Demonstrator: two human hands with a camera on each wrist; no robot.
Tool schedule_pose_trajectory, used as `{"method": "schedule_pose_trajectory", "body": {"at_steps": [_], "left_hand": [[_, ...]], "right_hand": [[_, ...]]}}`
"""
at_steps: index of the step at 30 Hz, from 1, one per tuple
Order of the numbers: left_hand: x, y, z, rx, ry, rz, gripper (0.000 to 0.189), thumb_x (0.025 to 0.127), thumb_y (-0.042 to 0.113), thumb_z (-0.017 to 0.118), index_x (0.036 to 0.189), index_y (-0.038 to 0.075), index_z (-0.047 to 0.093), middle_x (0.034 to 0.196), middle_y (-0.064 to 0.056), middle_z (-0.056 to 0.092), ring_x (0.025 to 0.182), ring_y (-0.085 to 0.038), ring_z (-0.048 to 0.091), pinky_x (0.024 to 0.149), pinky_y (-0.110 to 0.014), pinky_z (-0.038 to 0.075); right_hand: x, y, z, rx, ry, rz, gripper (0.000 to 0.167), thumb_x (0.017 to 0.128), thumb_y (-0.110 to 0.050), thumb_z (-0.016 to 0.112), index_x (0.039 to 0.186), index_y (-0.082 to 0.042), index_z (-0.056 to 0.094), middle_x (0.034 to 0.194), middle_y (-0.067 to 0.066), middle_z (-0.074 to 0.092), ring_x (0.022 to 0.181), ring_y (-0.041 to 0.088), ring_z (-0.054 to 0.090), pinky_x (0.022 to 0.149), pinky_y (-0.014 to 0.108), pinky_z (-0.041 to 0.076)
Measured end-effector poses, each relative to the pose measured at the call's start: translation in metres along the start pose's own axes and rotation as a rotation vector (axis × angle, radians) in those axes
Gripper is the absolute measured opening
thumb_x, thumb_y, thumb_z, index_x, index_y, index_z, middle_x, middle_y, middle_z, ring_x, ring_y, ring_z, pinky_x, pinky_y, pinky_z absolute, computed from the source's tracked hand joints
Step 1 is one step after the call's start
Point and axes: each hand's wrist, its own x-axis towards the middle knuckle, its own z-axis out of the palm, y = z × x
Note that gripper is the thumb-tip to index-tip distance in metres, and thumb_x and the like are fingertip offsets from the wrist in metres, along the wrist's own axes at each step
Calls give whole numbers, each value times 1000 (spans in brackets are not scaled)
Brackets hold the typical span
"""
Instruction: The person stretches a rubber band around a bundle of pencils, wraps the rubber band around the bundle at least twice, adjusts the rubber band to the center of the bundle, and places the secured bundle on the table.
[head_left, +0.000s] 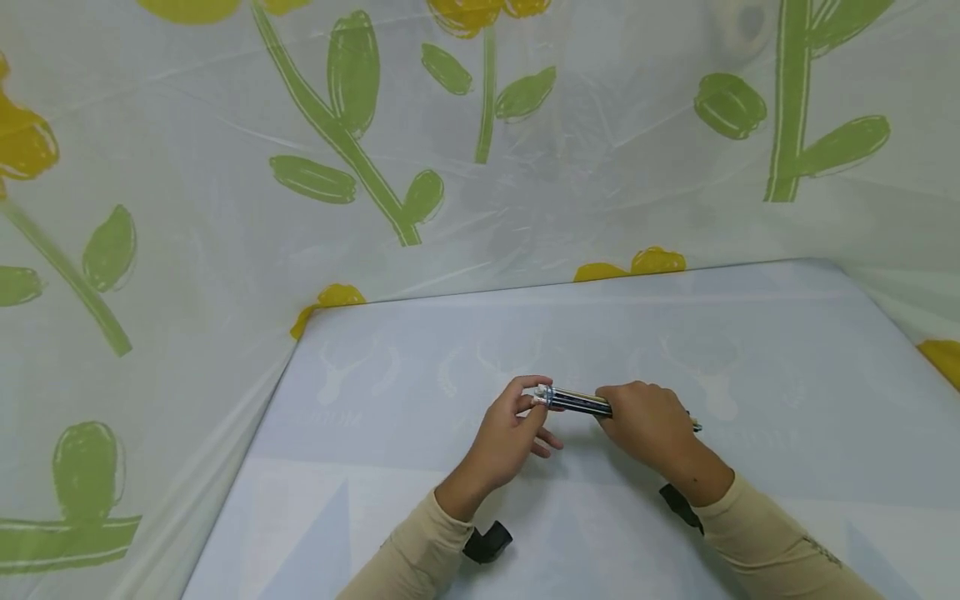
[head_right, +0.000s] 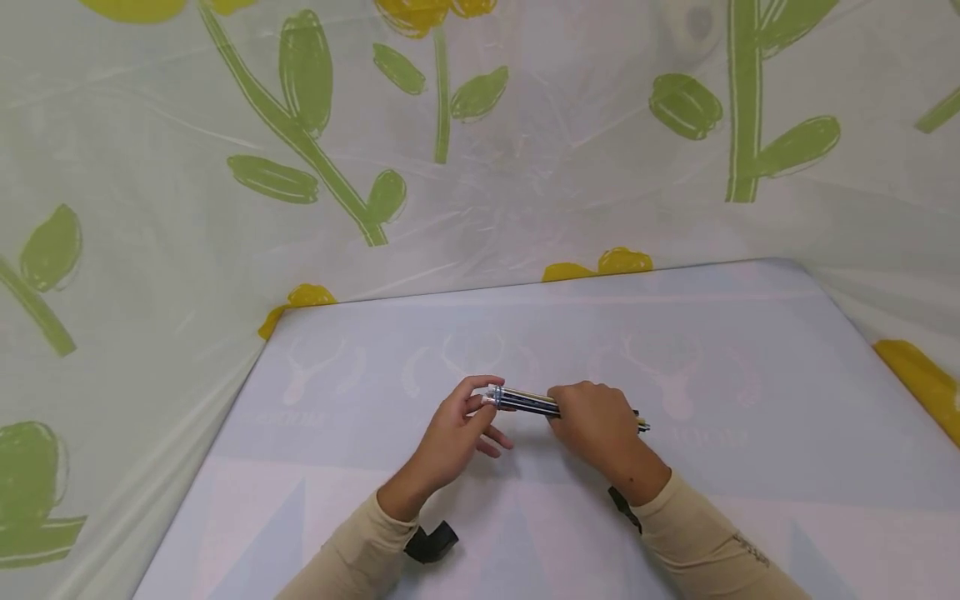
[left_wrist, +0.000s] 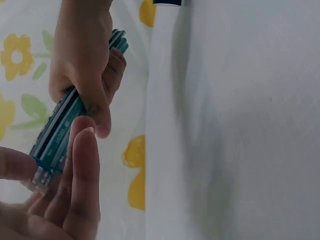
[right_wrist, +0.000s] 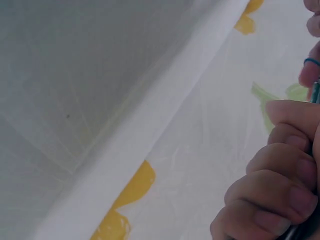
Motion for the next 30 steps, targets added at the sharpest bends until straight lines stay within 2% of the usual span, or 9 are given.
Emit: {"method": "schedule_pose_trajectory", "body": {"at_steps": [5,10,14,18,25,28,30], "left_hand": [[-1,0,0,-36,15,46,33,102,12,48,134,17,55,125,-13,66,89,-39,74,69,-34,61],[0,-1,1,1,86,87,30,101,12,49,129,16,61,123,-10,64,92,-32,74,69,-30,61],[1,-4,2,-32,140,132,30,100,8,50,128,12,60,121,-12,64,94,-30,73,69,-30,61],[2,-4,2,-44,202,181,26,98,7,57,123,7,61,113,-15,67,92,-27,73,70,-29,61],[7,-9,0,-42,223,150,21,101,7,50,113,-2,65,103,-17,72,85,-21,71,72,-29,60],[8,-10,-1,8,226,143,24,100,6,49,108,-1,70,98,-14,71,79,-22,64,68,-23,54],[8,-11,-1,50,230,144,25,99,7,49,106,3,73,96,-10,70,77,-22,59,65,-21,47]], "right_hand": [[-2,-1,-1,20,21,-13,16,84,-12,76,73,-17,65,58,-6,53,54,12,43,47,26,33],[-2,-1,-2,21,36,-30,20,84,-12,76,71,-18,63,58,-6,53,54,12,43,47,26,33],[-2,-2,-2,25,25,-22,18,84,-12,76,72,-17,64,60,-6,56,55,12,44,47,26,35],[-1,-2,-2,35,10,-13,20,85,-13,75,71,-18,62,60,-6,55,55,12,44,48,26,34],[-3,0,-3,22,6,-44,20,83,-11,77,71,-18,62,59,-7,52,55,11,42,48,26,33],[-4,0,-3,19,1,-59,17,82,-12,77,74,-18,64,60,-8,54,55,10,42,48,26,33],[-3,0,-2,17,-1,-65,17,82,-11,77,74,-18,64,60,-8,54,55,10,42,49,26,33]]}}
